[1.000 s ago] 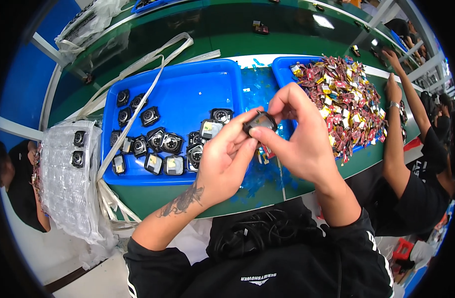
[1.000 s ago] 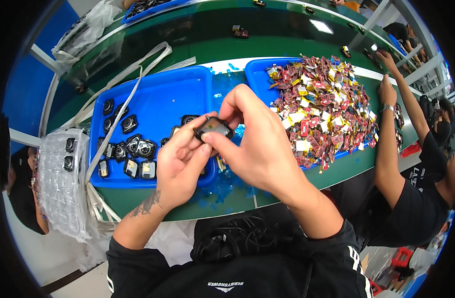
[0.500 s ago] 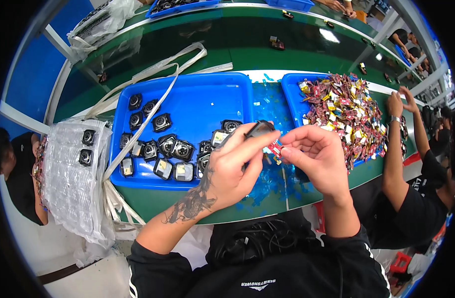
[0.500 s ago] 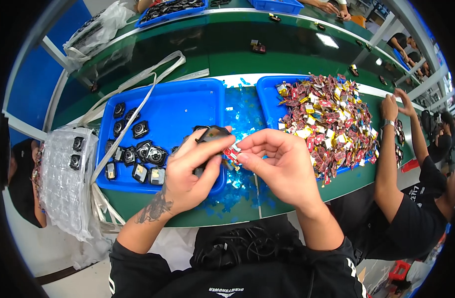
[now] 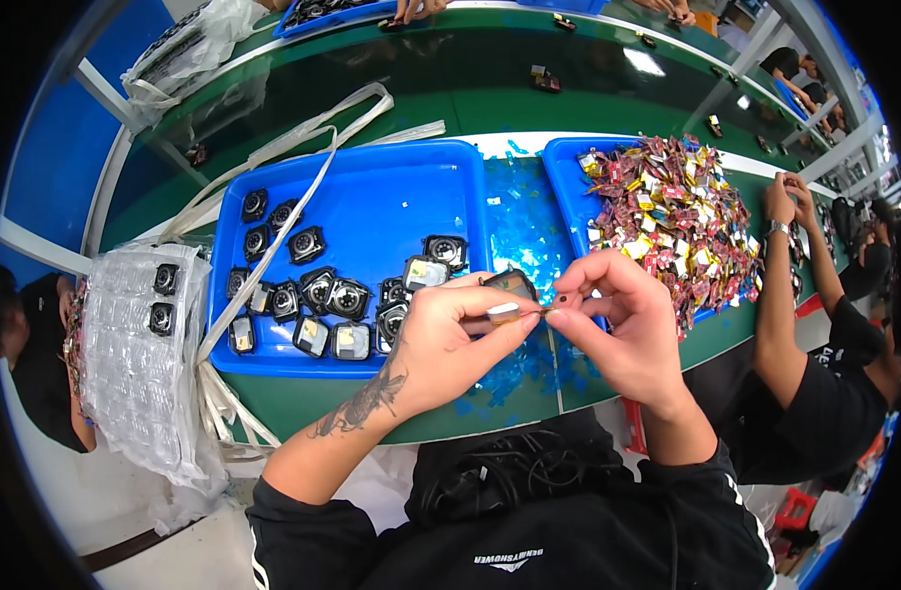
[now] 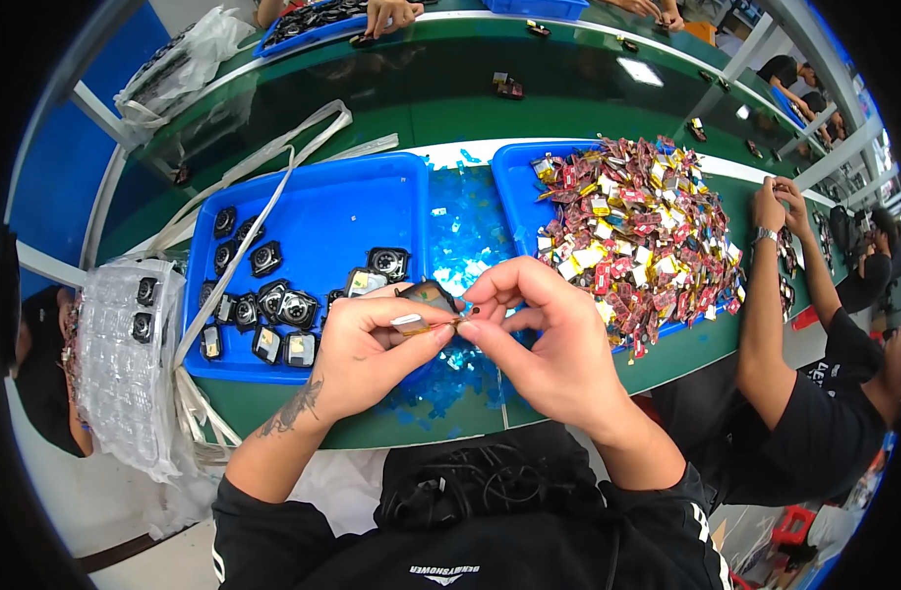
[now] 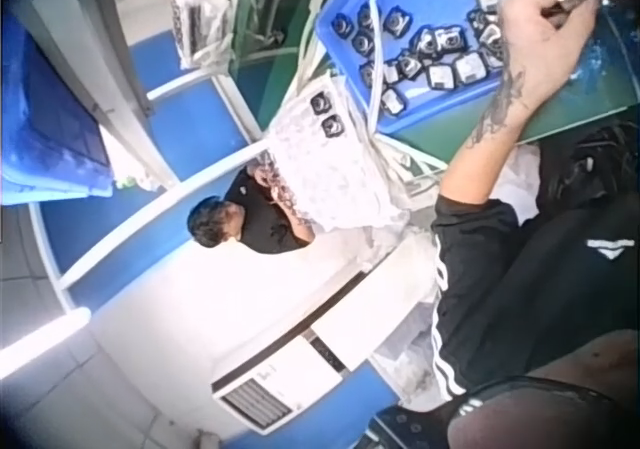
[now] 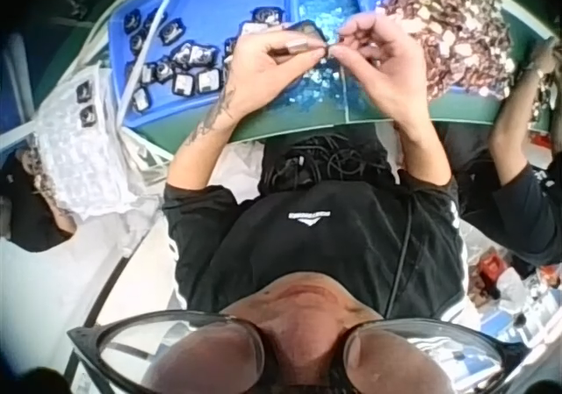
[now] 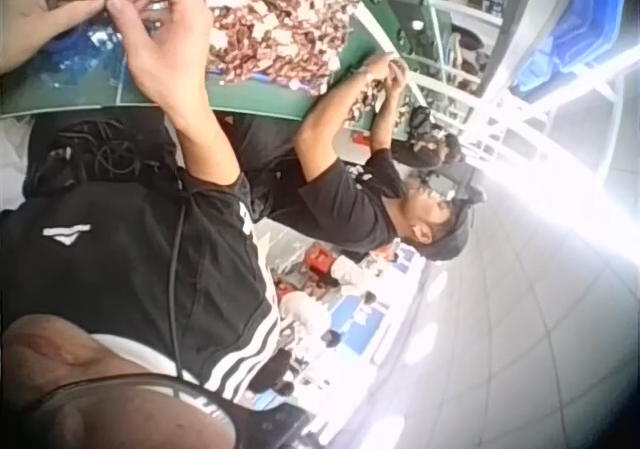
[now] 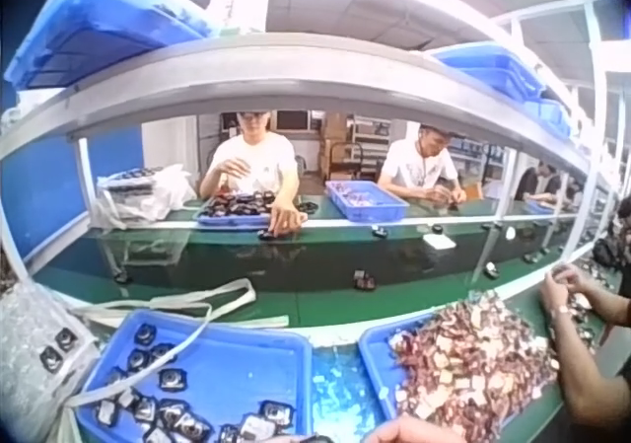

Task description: The worker is assembling small electronic units by inserting components like batteries or speakers into plastic housings and applying adhesive strips.

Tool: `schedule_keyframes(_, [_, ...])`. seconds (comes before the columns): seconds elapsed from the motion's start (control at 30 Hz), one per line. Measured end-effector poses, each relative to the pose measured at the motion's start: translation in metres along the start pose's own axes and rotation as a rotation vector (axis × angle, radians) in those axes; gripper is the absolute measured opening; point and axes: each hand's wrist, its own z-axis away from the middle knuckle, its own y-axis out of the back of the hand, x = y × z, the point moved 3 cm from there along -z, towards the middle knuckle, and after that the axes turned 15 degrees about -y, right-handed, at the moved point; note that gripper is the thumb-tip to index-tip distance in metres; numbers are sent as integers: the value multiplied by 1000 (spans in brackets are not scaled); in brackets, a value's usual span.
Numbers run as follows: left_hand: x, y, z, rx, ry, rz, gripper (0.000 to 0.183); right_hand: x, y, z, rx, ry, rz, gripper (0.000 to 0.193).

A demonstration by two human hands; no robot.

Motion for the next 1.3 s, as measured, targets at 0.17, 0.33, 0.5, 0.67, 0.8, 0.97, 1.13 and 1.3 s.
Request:
schedule_keyframes(0.17, [-2, -5, -4, 41, -79, 114, 33, 4, -2, -1, 140, 56, 23, 20])
schedule_keyframes(0.33, [-1, -2, -4, 144, -35, 222, 35, 5, 0, 5, 231, 171, -5, 20])
schedule_keyframes(0.5, [-8, 4, -3, 170, -14, 337, 25, 12, 1, 11, 292, 443, 89, 24])
schedule_keyframes(0.67, [-5, 3, -1, 113, 4, 307, 17, 12, -2, 10, 339, 499, 105, 24])
schedule_keyframes(0.8, [-5, 3, 0, 143, 52, 345, 16, 10, 6, 11, 249, 495, 156, 27])
schedule_keyframes(0.97, [5, 3, -2, 58, -338, -306, 12, 3, 21, 5, -11, 157, 64, 33])
schedule_keyframes(1.13, [9, -3, 2, 82, -357, -369, 12, -5, 1, -9, 12, 241, 300, 19])
schedule_keyframes(1.3, [14, -3, 1, 54, -348, -402, 20, 0, 3, -5, 86, 224, 151, 12])
